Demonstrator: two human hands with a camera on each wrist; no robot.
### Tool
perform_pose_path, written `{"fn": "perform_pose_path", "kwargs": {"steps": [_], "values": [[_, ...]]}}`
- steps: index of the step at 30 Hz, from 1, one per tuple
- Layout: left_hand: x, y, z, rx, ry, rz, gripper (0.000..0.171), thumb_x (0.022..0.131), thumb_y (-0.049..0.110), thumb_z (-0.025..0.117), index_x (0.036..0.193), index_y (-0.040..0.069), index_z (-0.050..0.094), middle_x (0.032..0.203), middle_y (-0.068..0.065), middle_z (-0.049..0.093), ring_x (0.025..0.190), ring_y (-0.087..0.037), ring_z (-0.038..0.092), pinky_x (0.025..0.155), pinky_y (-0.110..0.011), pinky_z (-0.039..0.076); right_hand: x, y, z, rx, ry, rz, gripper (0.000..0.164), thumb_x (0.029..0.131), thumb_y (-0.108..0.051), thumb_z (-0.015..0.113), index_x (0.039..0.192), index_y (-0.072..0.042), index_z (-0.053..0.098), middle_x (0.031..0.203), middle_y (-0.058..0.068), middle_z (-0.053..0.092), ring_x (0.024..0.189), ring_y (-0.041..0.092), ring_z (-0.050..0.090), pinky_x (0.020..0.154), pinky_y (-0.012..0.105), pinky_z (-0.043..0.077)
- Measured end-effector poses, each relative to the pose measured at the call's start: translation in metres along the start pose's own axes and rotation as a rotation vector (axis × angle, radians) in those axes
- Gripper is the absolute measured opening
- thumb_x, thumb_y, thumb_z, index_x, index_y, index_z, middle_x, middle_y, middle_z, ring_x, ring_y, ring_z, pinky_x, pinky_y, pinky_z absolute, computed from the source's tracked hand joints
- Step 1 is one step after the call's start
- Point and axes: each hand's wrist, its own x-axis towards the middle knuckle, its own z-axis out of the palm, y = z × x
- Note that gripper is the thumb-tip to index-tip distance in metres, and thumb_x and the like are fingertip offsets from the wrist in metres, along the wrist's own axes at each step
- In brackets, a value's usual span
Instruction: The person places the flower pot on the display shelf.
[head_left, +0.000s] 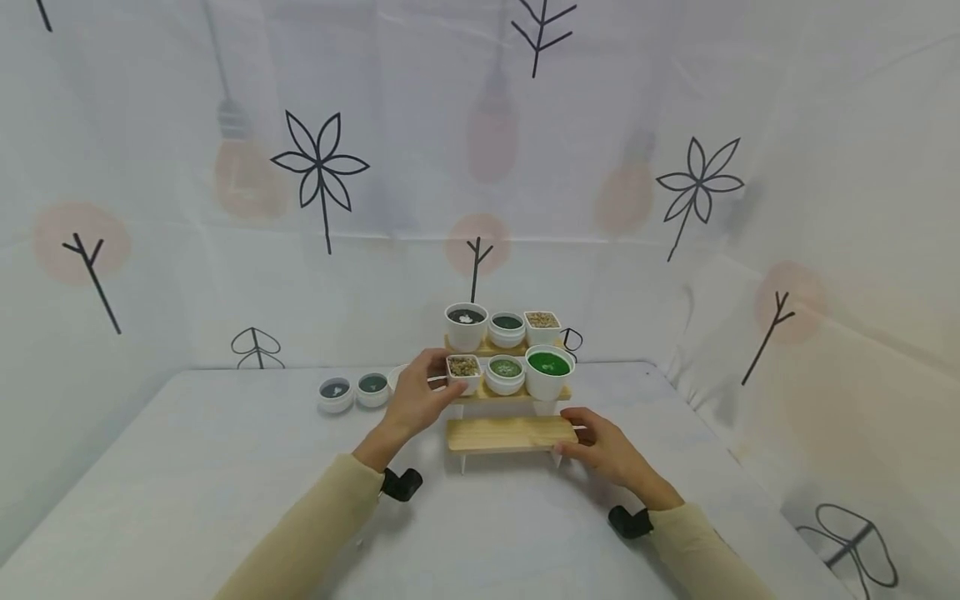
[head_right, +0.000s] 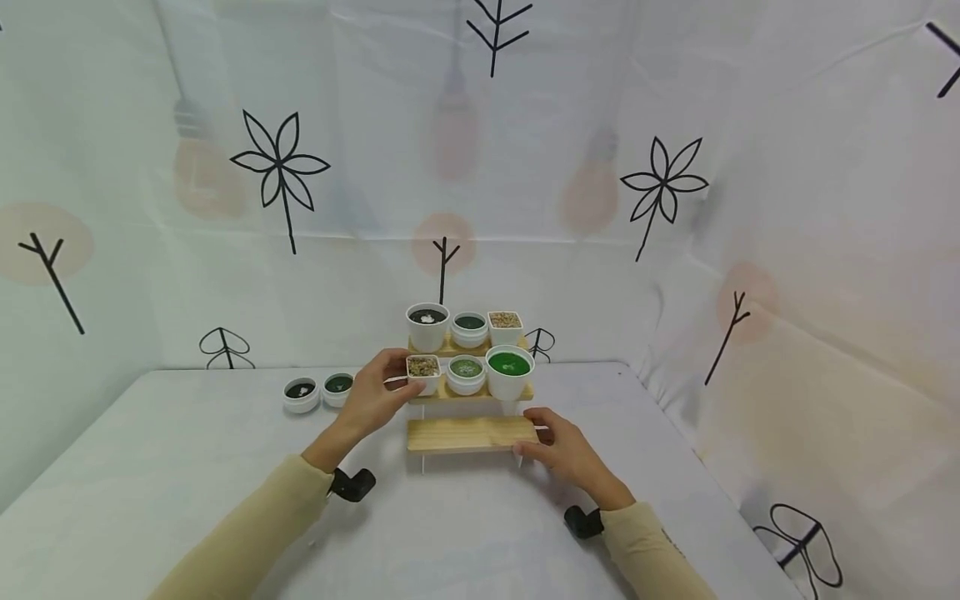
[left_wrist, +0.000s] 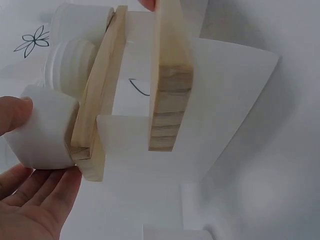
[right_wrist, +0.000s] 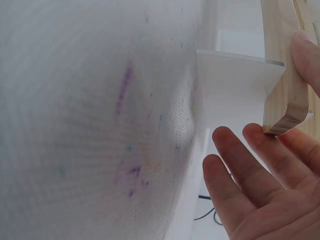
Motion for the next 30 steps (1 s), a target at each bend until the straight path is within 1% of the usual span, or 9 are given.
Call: {"fn": "perform_pose_path", "kwargs": {"steps": [3, 8, 15, 21, 24, 30], "values": [[-0.0005, -0.0025, 0.0032, 0.005, 0.007, 0.008, 0.047, 0.081, 0.013, 0.075, 0.122, 0.002, 0.054, 0.107, -0.011, 0.063, 0.100, -0.023, 0.062, 0.087, -0.033, 0.053, 0.0001, 0.0004, 0.0006, -0.002, 0.002, 0.004, 0.064, 0.084, -0.036, 0.073, 0.134, -0.005, 0.048, 0.133, 0.020, 0.051, 0.110, 0.035, 0.060, 0.088, 0.044, 0.052], [-0.0013, -0.0025, 0.0054, -0.003, 0.020, 0.014, 0.047, 0.081, 0.011, 0.076, 0.122, 0.000, 0.054, 0.108, -0.013, 0.063, 0.101, -0.025, 0.062, 0.088, -0.032, 0.053, -0.0001, 0.0000, 0.0014, 0.002, 0.001, 0.022, 0.065, 0.084, -0.038, 0.072, 0.134, -0.006, 0.048, 0.133, 0.018, 0.051, 0.111, 0.034, 0.059, 0.089, 0.044, 0.052], [0.0004, -0.0013, 0.0060, 0.030, 0.016, -0.007, 0.050, 0.082, 0.015, 0.075, 0.125, -0.001, 0.054, 0.113, -0.013, 0.061, 0.104, -0.025, 0.061, 0.089, -0.028, 0.052, -0.0002, -0.0027, -0.0002, 0.005, 0.003, 0.016, 0.065, 0.084, -0.036, 0.072, 0.135, -0.005, 0.047, 0.134, 0.019, 0.050, 0.111, 0.035, 0.059, 0.089, 0.044, 0.051], [0.0010, -0.0008, 0.0068, 0.026, 0.025, 0.003, 0.050, 0.082, 0.013, 0.076, 0.124, -0.001, 0.053, 0.112, -0.013, 0.060, 0.104, -0.026, 0.061, 0.089, -0.029, 0.052, 0.0000, -0.0039, 0.0004, -0.005, 0.004, 0.043, 0.068, 0.083, -0.040, 0.072, 0.136, -0.006, 0.047, 0.135, 0.017, 0.050, 0.113, 0.034, 0.058, 0.090, 0.045, 0.051], [0.0000, -0.0008, 0.0062, 0.036, 0.024, -0.013, 0.052, 0.082, 0.015, 0.076, 0.124, 0.000, 0.052, 0.113, -0.012, 0.059, 0.105, -0.025, 0.060, 0.089, -0.028, 0.051, 0.0004, -0.0033, 0.0007, -0.005, 0.003, 0.048, 0.068, 0.083, -0.040, 0.073, 0.136, -0.007, 0.047, 0.135, 0.017, 0.050, 0.113, 0.034, 0.058, 0.090, 0.045, 0.051], [-0.0080, -0.0013, -0.0002, 0.053, 0.023, -0.041, 0.058, 0.081, 0.021, 0.077, 0.127, 0.000, 0.050, 0.117, -0.014, 0.057, 0.108, -0.028, 0.059, 0.091, -0.033, 0.051, -0.0006, -0.0047, -0.0007, 0.015, -0.005, 0.031, 0.065, 0.084, -0.036, 0.072, 0.135, -0.006, 0.047, 0.134, 0.019, 0.050, 0.112, 0.035, 0.058, 0.088, 0.045, 0.052]]}}
